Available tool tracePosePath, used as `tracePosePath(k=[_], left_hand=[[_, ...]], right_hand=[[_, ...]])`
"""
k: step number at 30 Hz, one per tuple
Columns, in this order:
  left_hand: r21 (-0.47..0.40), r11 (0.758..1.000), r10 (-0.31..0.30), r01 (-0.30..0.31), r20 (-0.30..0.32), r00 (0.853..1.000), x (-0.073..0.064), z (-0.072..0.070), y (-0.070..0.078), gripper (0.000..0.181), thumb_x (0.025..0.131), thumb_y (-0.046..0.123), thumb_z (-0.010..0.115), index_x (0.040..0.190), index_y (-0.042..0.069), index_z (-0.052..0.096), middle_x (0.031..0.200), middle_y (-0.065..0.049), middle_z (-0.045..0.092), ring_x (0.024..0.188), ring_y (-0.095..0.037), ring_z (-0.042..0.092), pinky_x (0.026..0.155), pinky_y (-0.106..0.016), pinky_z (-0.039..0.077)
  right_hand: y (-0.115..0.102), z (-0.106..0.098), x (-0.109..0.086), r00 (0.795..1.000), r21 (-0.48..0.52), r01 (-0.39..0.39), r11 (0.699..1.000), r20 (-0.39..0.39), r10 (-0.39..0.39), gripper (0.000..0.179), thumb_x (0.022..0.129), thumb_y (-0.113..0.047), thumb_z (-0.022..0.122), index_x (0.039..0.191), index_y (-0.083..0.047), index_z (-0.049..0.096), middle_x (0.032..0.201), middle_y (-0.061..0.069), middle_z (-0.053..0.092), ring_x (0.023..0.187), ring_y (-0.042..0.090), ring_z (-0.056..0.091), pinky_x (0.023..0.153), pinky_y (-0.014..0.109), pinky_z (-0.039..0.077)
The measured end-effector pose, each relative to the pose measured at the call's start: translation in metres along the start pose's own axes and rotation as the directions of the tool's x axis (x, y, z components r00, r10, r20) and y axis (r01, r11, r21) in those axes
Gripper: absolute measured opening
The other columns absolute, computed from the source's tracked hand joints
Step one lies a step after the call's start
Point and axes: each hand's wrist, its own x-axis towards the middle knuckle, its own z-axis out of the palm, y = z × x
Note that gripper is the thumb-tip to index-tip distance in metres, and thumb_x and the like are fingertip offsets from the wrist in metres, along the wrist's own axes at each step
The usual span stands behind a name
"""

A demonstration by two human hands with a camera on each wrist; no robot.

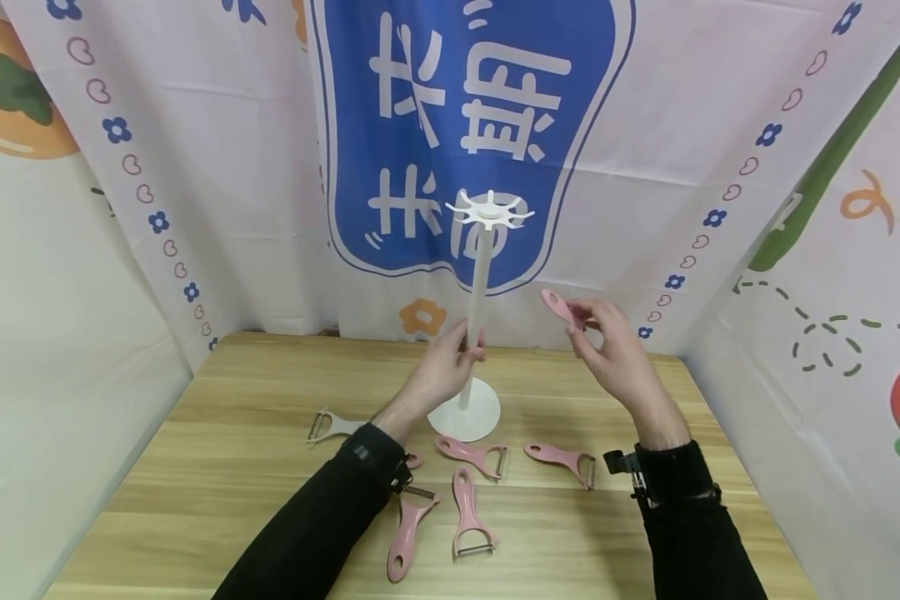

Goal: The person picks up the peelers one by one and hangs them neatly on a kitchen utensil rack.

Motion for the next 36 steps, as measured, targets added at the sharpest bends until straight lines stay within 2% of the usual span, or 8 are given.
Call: tracePosePath(k=[14,20,23,25,28,30,32,36], left_hand=[[0.0,1.0,0.011,-0.011,-0.004,1.0,0.0,0.0,-0.001,0.006,0.119,0.011,0.067,0.124,0.007,0.066,0.117,-0.016,0.083,0.122,-0.037,0.084,0.114,-0.064,0.07],[0.007,1.0,0.012,-0.012,-0.004,1.0,0.001,0.001,-0.002,0.007,0.119,0.011,0.067,0.125,0.006,0.067,0.117,-0.016,0.083,0.122,-0.037,0.084,0.113,-0.064,0.07],[0.006,1.0,0.019,-0.019,-0.008,1.0,0.002,0.001,-0.002,0.007,0.119,0.01,0.067,0.125,0.006,0.067,0.117,-0.016,0.083,0.121,-0.037,0.085,0.112,-0.063,0.07],[0.003,1.0,0.022,-0.022,-0.01,1.0,0.002,0.001,-0.002,0.008,0.119,0.009,0.067,0.125,0.004,0.067,0.116,-0.017,0.082,0.121,-0.038,0.084,0.111,-0.063,0.07],[0.003,1.0,0.026,-0.025,-0.012,1.0,0.002,0.0,-0.002,0.008,0.118,0.008,0.067,0.125,0.004,0.067,0.115,-0.017,0.082,0.12,-0.039,0.084,0.11,-0.063,0.071],[0.003,1.0,0.024,-0.024,-0.01,1.0,0.002,0.001,-0.002,0.008,0.118,0.009,0.067,0.125,0.004,0.067,0.115,-0.017,0.082,0.121,-0.04,0.084,0.11,-0.063,0.07],[0.005,1.0,0.022,-0.022,-0.009,1.0,0.001,0.001,-0.002,0.007,0.118,0.01,0.068,0.124,0.006,0.067,0.115,-0.017,0.082,0.121,-0.039,0.084,0.11,-0.062,0.071],[0.004,1.0,0.024,-0.024,-0.011,1.0,0.001,0.002,-0.002,0.005,0.119,0.01,0.067,0.123,0.007,0.067,0.116,-0.017,0.082,0.12,-0.038,0.084,0.11,-0.061,0.071]], right_hand=[[-0.027,-0.011,0.042,0.999,0.047,0.035,0.998,-0.033,-0.034,0.043,0.118,0.004,0.061,0.161,0.008,0.057,0.15,0.03,0.063,0.143,0.047,0.062,0.131,0.068,0.057],[-0.035,-0.017,0.058,0.999,0.105,0.027,0.994,-0.042,-0.022,0.043,0.12,0.001,0.058,0.163,0.007,0.054,0.152,0.029,0.06,0.147,0.046,0.06,0.132,0.068,0.056],[-0.039,-0.02,0.066,0.999,0.153,-0.004,0.988,-0.038,0.01,0.044,0.122,-0.003,0.056,0.164,0.006,0.054,0.154,0.028,0.059,0.149,0.041,0.06,0.133,0.063,0.057],[-0.04,-0.021,0.072,0.999,0.211,-0.024,0.977,-0.031,0.031,0.044,0.122,-0.004,0.055,0.165,0.007,0.053,0.154,0.028,0.059,0.145,0.033,0.06,0.129,0.043,0.062],[-0.042,-0.022,0.079,0.999,0.311,-0.042,0.949,-0.02,0.05,0.044,0.124,-0.006,0.053,0.165,0.009,0.05,0.151,0.028,0.058,0.132,0.02,0.062,0.106,0.019,0.067],[-0.043,-0.023,0.084,0.998,0.373,-0.047,0.927,-0.014,0.056,0.044,0.124,-0.007,0.052,0.165,0.011,0.048,0.149,0.03,0.057,0.122,0.014,0.061,0.087,0.009,0.061],[-0.045,-0.024,0.087,0.997,0.399,-0.061,0.915,-0.008,0.07,0.045,0.125,-0.01,0.052,0.165,0.01,0.048,0.147,0.028,0.057,0.118,0.013,0.063,0.084,0.012,0.062],[-0.048,-0.025,0.094,0.994,0.408,-0.098,0.908,0.0,0.107,0.047,0.126,-0.016,0.054,0.167,0.007,0.049,0.143,0.019,0.061,0.124,0.019,0.065,0.096,0.018,0.063]])
